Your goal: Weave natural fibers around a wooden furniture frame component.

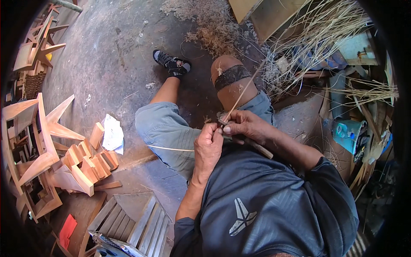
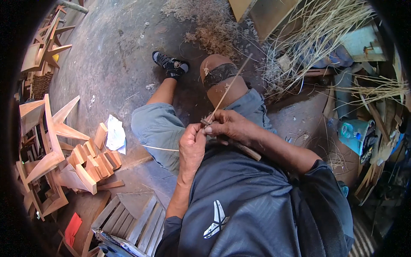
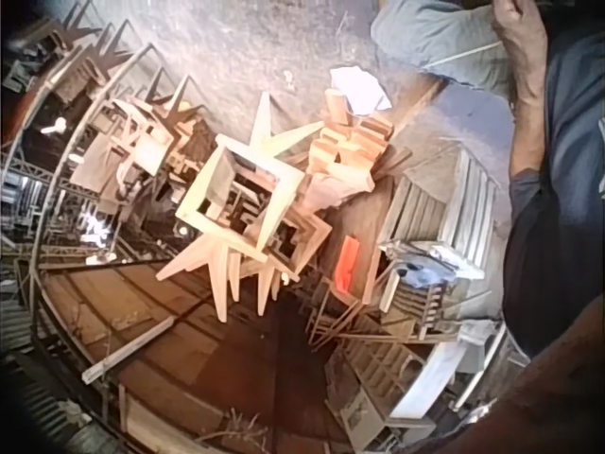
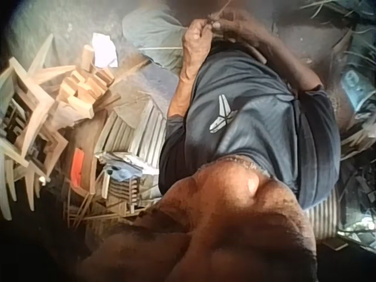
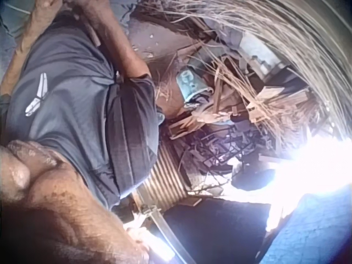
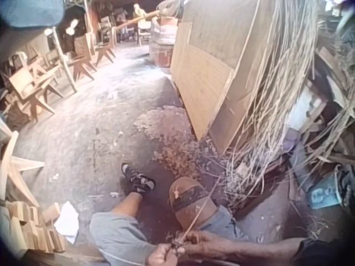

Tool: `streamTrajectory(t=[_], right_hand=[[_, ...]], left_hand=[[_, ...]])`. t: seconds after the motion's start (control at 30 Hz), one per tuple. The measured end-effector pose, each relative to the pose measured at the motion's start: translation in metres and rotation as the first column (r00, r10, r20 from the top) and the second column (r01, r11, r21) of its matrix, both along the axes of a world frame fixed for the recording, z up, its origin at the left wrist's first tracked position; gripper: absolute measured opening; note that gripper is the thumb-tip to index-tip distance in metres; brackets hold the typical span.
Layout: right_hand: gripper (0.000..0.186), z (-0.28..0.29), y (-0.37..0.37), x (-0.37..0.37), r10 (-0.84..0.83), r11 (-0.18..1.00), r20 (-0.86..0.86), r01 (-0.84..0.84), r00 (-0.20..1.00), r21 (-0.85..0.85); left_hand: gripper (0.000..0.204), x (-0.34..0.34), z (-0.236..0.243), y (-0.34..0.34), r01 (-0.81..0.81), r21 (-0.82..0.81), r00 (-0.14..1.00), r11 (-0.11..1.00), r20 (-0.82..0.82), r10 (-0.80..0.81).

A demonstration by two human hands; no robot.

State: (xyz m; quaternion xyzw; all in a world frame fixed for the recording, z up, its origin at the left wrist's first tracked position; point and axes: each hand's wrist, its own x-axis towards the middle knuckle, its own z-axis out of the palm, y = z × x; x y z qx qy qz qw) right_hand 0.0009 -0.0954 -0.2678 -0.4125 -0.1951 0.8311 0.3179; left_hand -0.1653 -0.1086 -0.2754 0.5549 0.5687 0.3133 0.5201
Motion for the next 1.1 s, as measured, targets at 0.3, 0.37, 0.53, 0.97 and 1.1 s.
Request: streamTrajectory(t=[0.3,0.37,0.53,0.97,1.1], right_hand=[[0.033,0.015,0.027,0.049,-0.034,0.998,0.217,0.021,0.976,0.060],[0.032,0.026,0.018,0.036,0.090,0.996,0.191,-0.091,0.977,-0.002],[0.032,0.003,-0.005,-0.002,0.085,0.996,-0.060,-0.088,0.995,-0.036],[0.034,0.006,-0.006,0.007,0.157,0.987,-0.028,-0.157,0.987,0.018],[0.026,-0.001,-0.005,-0.008,0.041,0.999,-0.132,-0.039,0.990,0.024]], left_hand=[[0.007,-0.018,0.019,-0.025,-0.003,-0.121,0.998,0.993,-0.062,-0.004],[0.007,-0.011,0.013,-0.018,-0.023,-0.112,0.999,0.993,-0.028,0.020],[0.005,-0.009,0.007,-0.016,-0.033,-0.071,0.998,0.997,0.042,0.036],[0.007,-0.014,0.014,-0.019,-0.039,-0.061,0.998,0.997,0.037,0.042],[0.006,-0.019,0.012,-0.022,-0.048,-0.090,0.998,0.995,0.043,0.052]])
